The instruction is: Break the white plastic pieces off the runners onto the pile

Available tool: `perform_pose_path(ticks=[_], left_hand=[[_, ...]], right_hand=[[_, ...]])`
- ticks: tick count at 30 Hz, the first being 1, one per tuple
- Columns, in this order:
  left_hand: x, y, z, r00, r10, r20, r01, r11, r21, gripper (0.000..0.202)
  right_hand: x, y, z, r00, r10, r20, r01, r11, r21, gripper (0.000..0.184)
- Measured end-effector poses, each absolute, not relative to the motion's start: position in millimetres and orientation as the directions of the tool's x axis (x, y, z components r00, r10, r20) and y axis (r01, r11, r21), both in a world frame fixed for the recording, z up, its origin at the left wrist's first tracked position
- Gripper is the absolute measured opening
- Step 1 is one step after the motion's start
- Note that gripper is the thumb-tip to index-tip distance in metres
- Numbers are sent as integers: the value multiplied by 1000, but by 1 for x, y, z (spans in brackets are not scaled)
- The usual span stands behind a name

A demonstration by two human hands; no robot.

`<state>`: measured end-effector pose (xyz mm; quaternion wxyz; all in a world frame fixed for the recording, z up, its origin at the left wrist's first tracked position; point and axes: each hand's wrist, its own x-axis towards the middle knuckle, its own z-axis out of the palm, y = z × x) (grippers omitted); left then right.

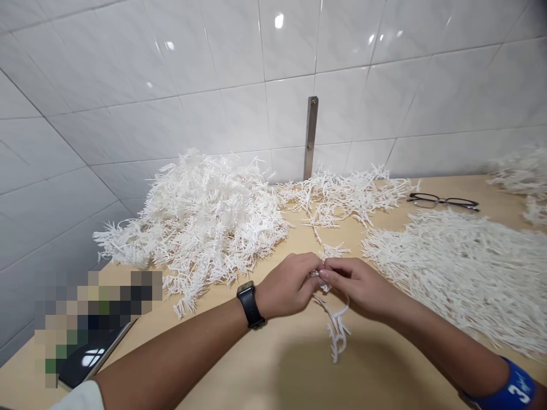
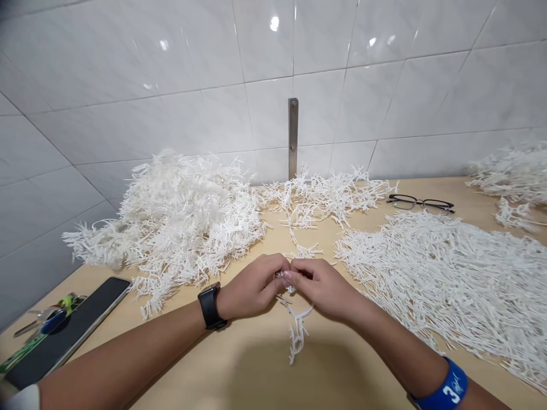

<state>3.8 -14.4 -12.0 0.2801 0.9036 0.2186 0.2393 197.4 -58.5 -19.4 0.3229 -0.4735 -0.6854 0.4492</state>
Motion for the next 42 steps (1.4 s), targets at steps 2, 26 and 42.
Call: perform_pose_path(ticks=[2,26,42], left_hand=[[4,-14,-12,813,500,299,210,-730,651,22],[5,-2,-15,531,765,364,246,-551,797,10],[5,-9,-16,522,797,304,264,-490,831,35]], right_hand=[[200,-57,-22,-395,919,-5,256,105,-961,41],[245,-48,11,186,933,307,926,-63,-371,24],[190,-65,-1,-128,953,274,719,279,-637,23]])
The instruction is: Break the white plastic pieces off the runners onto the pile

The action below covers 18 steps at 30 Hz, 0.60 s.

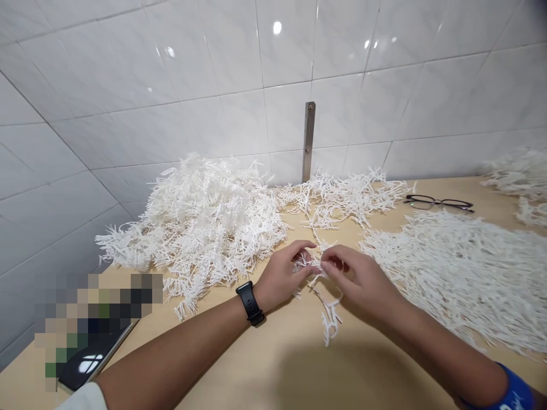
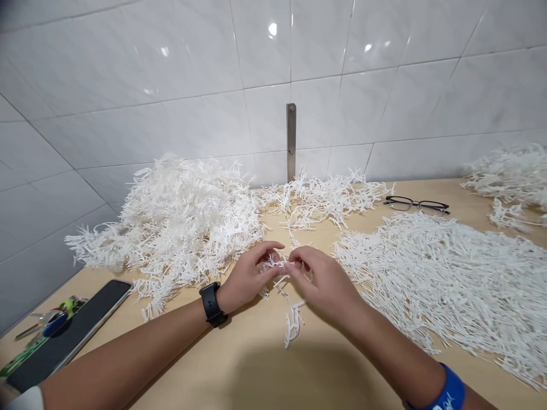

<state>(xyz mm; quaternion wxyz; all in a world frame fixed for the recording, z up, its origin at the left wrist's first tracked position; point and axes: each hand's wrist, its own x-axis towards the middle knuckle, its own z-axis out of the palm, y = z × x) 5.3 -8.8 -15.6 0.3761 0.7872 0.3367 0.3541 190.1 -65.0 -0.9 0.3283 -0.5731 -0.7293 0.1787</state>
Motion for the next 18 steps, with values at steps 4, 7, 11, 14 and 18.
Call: perform_pose_path(ticks=[4,7,11,14,18], left_hand=[[6,-14,-15,619,736,274,292,-540,790,28],[6,-17,-15,645,727,237,331,-545,771,23],[7,-17,-15,654,719,233,297,-528,795,25],[7,-15,-14,659,725,202,249,-463,850,28],[7,-14,-13,667,732,143,201,-361,911,30]], right_hand=[[183,-68,-7,-183,964,191,760,262,-595,31],[186,-67,-9,-230,964,131,781,263,-567,36],[189,-66,-8,-295,950,98,710,287,-643,37],[191,-65,-7,-249,966,73,626,218,-749,35],[192,-63,-8,-224,974,26,501,138,-855,32]])
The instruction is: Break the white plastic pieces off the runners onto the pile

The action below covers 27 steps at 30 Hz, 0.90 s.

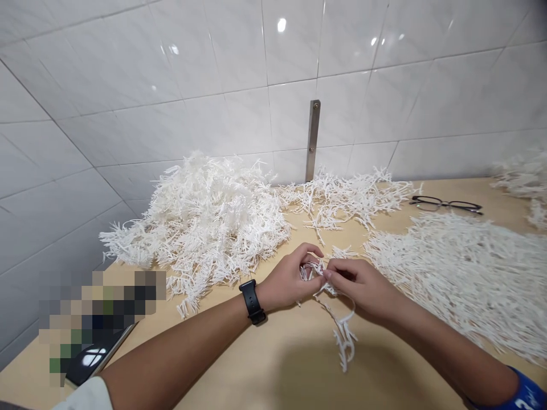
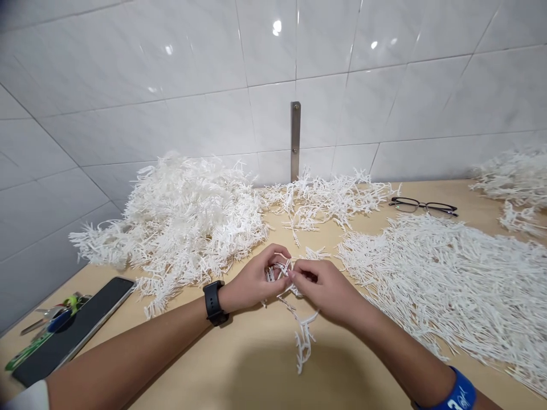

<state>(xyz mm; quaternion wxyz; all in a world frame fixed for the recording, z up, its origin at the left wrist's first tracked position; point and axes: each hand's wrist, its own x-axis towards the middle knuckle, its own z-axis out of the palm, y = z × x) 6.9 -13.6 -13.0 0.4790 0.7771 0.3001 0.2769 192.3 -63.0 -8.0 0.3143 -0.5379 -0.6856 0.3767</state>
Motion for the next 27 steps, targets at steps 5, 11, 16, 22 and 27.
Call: perform_pose_path(ticks=[5,11,16,22,27], left_hand=[[7,-12,-16,626,769,126,178,-299,937,46],[7,-11,-15,441,833,334,303,-489,818,39],[7,-19,-11,466,746,476,297,-638,710,9],[4,-23,-11,656,661,365,229,-635,738,29],[4,-27,-7,635,649,419,298,-707,642,40]], right_hand=[[196,-61,-10,-247,969,3,422,111,-900,36],[200,-57,-13,-207,978,29,346,101,-933,39],[198,-59,-13,-71,979,193,434,204,-878,32],[192,-68,-7,44,915,400,571,306,-762,21],[188,-68,-8,74,850,521,516,415,-750,12]])
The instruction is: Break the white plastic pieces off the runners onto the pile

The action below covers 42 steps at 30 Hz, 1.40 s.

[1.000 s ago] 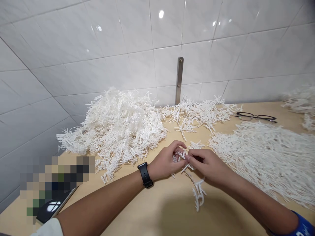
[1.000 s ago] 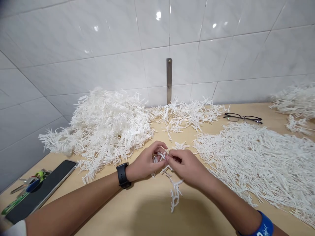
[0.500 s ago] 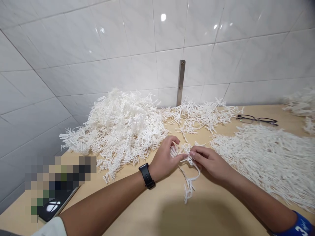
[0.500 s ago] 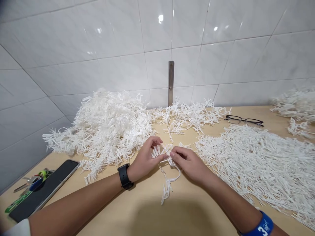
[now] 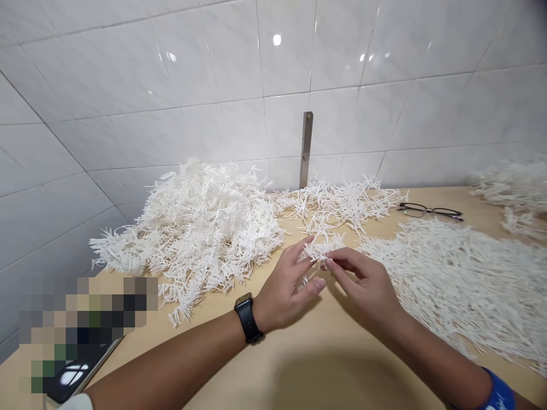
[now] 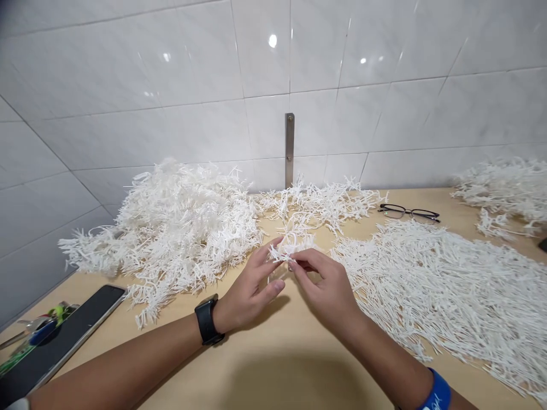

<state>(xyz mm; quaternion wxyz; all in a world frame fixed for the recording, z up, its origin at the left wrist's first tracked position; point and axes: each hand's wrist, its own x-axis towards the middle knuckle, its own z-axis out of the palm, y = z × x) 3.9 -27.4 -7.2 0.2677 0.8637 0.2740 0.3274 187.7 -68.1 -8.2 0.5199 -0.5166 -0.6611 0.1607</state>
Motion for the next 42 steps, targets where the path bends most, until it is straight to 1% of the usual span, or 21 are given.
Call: perform_pose_path(ticks=[2,4,6,9,11,12,15,16,18,20,23,25,27,29,32,37,40,42], left_hand=[[5,-30,-6,630,640,441,347,-739,577,42],[6,-33,-6,615,639,462,402,-758,513,45],[7,-35,-7,594,634,496,446,-772,453,48],[7,-36,-8,560,627,541,473,-778,412,47],[7,-36,-8,558,636,533,459,-772,441,45],[7,-35,-9,571,641,514,434,-766,474,46],[7,-30,-12,639,643,423,287,-709,644,55],[7,-28,-14,656,642,396,230,-670,706,56],[9,-24,-16,669,651,358,127,-575,808,51],[10,-20,-16,666,669,330,45,-478,877,45],[11,-13,-15,629,730,269,-64,-296,953,44],[11,-10,-15,611,764,206,-132,-159,978,41],[11,-8,-18,618,773,146,-184,-38,982,35],[11,-7,-19,608,787,105,-201,24,979,32],[12,-9,-16,520,849,97,-176,-4,984,34],[15,-17,-7,401,908,120,-123,-76,989,41],[17,-20,-8,391,915,99,-178,-30,984,38],[17,-17,-10,415,908,56,-254,57,966,35]], right_hand=[[187,-67,-11,96,844,528,474,427,-770,10],[186,-67,-13,102,858,504,437,416,-797,8],[186,-68,-14,67,881,467,431,397,-810,7],[184,-68,-13,-40,899,435,453,405,-795,17],[183,-68,-13,-96,901,423,450,418,-789,22],[182,-68,-13,-115,904,411,446,417,-792,23],[179,-66,-15,-173,915,366,457,403,-792,23],[179,-66,-16,-191,914,358,469,405,-785,23],[177,-64,-18,-216,911,352,497,413,-763,26],[176,-63,-20,-237,911,339,513,413,-753,28],[175,-64,-19,-281,912,298,491,403,-772,30],[174,-64,-18,-306,911,278,457,396,-796,30],[173,-65,-17,-318,910,265,432,388,-814,30],[173,-64,-17,-310,917,251,445,373,-814,31],[173,-61,-18,-292,932,214,471,335,-816,30],[176,-62,-14,-300,942,150,415,271,-869,26],[177,-64,-10,-313,935,165,421,293,-859,25],[176,-65,-9,-332,923,194,425,330,-843,26]])
